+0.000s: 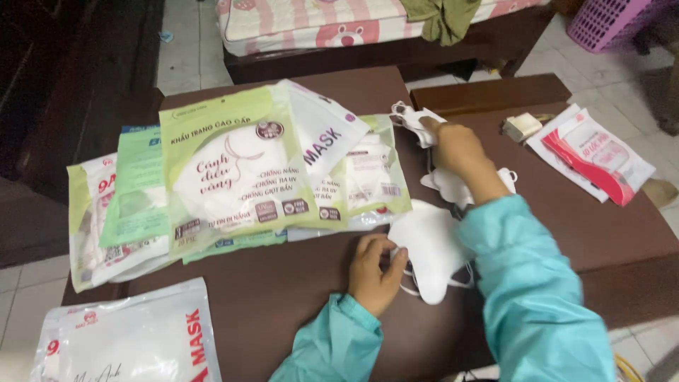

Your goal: Stacking individual face masks into a neat pile on a table

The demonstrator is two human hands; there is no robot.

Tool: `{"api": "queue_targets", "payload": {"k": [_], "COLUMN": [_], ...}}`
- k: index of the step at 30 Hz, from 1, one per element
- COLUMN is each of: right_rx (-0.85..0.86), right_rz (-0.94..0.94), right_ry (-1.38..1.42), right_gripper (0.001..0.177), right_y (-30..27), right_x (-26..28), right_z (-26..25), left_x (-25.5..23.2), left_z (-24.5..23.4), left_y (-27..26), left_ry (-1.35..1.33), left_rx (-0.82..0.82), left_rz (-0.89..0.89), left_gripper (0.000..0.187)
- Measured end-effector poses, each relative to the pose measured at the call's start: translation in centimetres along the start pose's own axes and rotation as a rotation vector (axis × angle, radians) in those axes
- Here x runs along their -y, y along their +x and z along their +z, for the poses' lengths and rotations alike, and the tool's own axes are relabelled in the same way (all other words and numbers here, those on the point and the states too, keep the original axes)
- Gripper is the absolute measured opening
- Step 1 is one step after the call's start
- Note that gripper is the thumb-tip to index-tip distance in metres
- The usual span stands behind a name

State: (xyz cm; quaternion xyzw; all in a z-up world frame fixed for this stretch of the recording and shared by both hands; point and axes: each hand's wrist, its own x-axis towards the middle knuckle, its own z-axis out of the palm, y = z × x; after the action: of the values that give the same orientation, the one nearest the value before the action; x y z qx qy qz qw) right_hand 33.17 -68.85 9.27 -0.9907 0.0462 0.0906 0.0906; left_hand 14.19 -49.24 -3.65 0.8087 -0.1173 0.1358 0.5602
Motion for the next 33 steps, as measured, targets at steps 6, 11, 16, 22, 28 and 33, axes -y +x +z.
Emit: {"api": "queue_targets", "payload": {"k": [6,11,16,22,28,33], "right_rx": [-0.244,-0.171,-0.137,-0.734,-0.48,-0.125], "right_rz": [-0.408,-0.486,-0.62,-0.173,0.302,0.308], "right_ry": [-0.276,-0.192,0.502,0.156,0.193,-0.246], "right_gripper": [0.071,0.073,0.067,0.041,0.096,0.04], "right_y": [-11.7,-19.3,-19.9,-7.8,-5.4,1.6], "right_x": [-4.7,-4.9,-9.9,-27.2,-27.5,-32.5], "right_z": [2.4,6.0,3.9,7.4,3.6,6.2], "left_x": [2.0,1.2,0.9,0.3,-0.1,-1.6], "left_z": [0.4,0.0,-0.1,0.3,0.1,0.0], "left_y": [0.0,0.1,0.0,0.0,0.2,0.3], "left_ry": [-0.009,-0.018,-0.043,-0.03,-0.018,0.035], "left_rx": [-0.033,-0.035,0.016,-0.039,-0.021,-0.031], "left_rz": [0.073,0.092,-0.059,-0.117,-0.157,-0.295], "left_gripper": [0.024,0.025,0.035,0.038,0.035,0.033]}}
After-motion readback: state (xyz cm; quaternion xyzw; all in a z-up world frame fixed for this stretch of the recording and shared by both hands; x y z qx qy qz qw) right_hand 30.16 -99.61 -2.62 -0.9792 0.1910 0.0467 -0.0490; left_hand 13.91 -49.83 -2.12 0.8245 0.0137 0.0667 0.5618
